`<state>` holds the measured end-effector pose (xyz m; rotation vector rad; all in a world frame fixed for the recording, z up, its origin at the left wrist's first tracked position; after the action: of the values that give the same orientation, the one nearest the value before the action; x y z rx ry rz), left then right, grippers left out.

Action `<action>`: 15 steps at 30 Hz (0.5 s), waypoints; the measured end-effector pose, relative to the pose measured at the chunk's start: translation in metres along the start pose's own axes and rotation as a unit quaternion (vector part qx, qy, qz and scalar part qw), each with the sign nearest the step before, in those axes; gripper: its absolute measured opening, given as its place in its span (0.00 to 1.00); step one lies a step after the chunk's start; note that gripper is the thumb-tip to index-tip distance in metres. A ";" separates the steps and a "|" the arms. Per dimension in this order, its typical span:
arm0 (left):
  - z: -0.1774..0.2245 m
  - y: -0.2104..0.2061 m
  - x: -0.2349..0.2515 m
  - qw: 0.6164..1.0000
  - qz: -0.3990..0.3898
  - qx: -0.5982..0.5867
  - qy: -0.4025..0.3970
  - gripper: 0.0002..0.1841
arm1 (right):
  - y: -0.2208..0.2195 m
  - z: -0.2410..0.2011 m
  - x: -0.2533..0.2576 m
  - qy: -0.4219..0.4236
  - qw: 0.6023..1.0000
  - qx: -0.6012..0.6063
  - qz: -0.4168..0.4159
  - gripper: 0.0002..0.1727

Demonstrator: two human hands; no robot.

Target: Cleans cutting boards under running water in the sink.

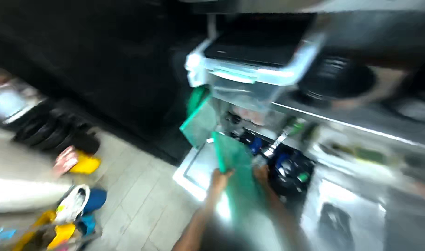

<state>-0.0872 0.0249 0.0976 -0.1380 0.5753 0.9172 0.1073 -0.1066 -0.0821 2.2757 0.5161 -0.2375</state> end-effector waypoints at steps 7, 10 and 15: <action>0.011 -0.023 0.026 0.954 -0.013 -0.292 -0.065 0.21 | 0.019 -0.182 -0.064 0.208 0.948 0.232 -0.074 0.22; 0.019 -0.033 0.031 0.936 -0.056 -0.334 -0.092 0.20 | 0.037 -0.198 -0.104 0.250 0.951 0.169 -0.066 0.22; 0.024 -0.031 0.029 0.956 0.012 -0.281 -0.088 0.22 | 0.037 -0.068 -0.103 0.148 0.980 0.121 -0.044 0.24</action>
<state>-0.0394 0.0350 0.0991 -0.5558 0.1376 1.0861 0.0316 -0.1100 0.0219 2.5455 0.7804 -0.0020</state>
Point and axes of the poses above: each hand's wrist, its own x-axis towards the middle knuckle, its own y-axis out of the back of the hand, z = x × y, the point moved 6 cm from there along x, towards the middle knuckle, and after that the axes turned 6 degrees about z, right-handed, at the moved point
